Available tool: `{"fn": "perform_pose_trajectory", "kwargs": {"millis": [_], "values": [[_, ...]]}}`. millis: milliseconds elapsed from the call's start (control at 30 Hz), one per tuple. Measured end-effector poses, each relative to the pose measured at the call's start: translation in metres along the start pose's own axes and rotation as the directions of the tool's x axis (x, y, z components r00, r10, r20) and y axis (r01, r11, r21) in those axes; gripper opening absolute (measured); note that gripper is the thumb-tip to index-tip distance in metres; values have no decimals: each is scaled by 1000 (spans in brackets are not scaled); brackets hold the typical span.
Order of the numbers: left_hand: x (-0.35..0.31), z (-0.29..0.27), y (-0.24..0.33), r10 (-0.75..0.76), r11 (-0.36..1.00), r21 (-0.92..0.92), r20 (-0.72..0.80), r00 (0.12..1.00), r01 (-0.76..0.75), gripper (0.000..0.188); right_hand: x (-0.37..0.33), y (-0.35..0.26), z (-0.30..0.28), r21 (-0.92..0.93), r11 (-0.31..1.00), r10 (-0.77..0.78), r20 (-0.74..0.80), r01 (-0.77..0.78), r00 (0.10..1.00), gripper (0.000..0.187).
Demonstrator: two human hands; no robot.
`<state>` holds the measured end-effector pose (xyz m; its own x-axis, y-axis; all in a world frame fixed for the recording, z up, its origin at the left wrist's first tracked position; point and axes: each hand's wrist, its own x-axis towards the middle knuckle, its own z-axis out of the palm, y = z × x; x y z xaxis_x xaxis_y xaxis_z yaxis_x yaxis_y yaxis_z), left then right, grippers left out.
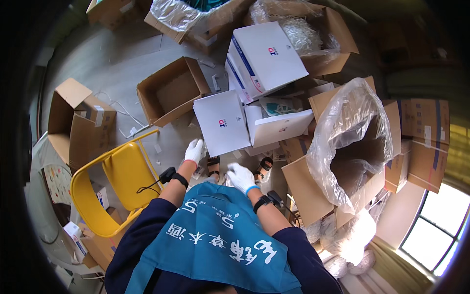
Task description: The recorder opens a large cardboard box and removes several smaller white boxes, placing them onto the floor.
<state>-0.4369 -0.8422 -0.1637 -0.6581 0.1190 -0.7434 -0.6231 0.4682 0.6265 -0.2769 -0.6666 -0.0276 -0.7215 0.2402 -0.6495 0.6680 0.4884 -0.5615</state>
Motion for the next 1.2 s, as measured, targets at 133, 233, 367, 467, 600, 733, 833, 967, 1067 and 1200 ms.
{"fn": "perform_pose_trajectory", "kwargs": {"millis": [133, 233, 367, 467, 600, 733, 833, 967, 1067, 1200], "values": [[-36, -54, -35, 25, 933, 358, 3, 1000, -24, 68, -64, 73, -1, -194, 967, 193, 142, -164, 971, 39], [-66, -116, -75, -38, 891, 449, -51, 998, 57, 65, -127, 111, -7, -163, 944, 292, 16, -286, 956, 37], [-102, -163, -91, -133, 727, 662, -128, 983, 185, 58, -194, 201, 6, -179, 909, 373, -50, -376, 926, 33], [-79, -194, -134, 16, 676, 736, 47, 999, -45, 47, -218, 191, -3, -137, 936, 297, -187, -324, 936, 29], [-81, -206, -134, -157, 956, 222, -169, 973, 192, 38, -219, 152, -45, -99, 984, 52, -625, -146, 779, 22], [-75, -184, -97, 82, 733, 678, 5, 997, -63, 33, -241, 124, -152, -123, 955, 41, -848, -271, 528, 57], [-96, -164, -57, 134, 733, 662, 88, 987, -158, 32, -247, 151, -209, -315, 817, 47, -799, -483, 600, 111], [-115, -154, -18, 184, 672, 696, 174, 967, -253, 31, -241, 209, -245, -514, 610, 348, -510, -603, 787, 119], [-125, -154, -2, 214, 591, 742, 233, 949, -316, 30, -224, 258, -220, -404, 697, 366, -510, -592, 779, 87], [-139, -158, 1, 335, 307, 785, 441, 833, -539, 29, -218, 257, -229, -460, 666, 389, -459, -588, 799, 78]]}}
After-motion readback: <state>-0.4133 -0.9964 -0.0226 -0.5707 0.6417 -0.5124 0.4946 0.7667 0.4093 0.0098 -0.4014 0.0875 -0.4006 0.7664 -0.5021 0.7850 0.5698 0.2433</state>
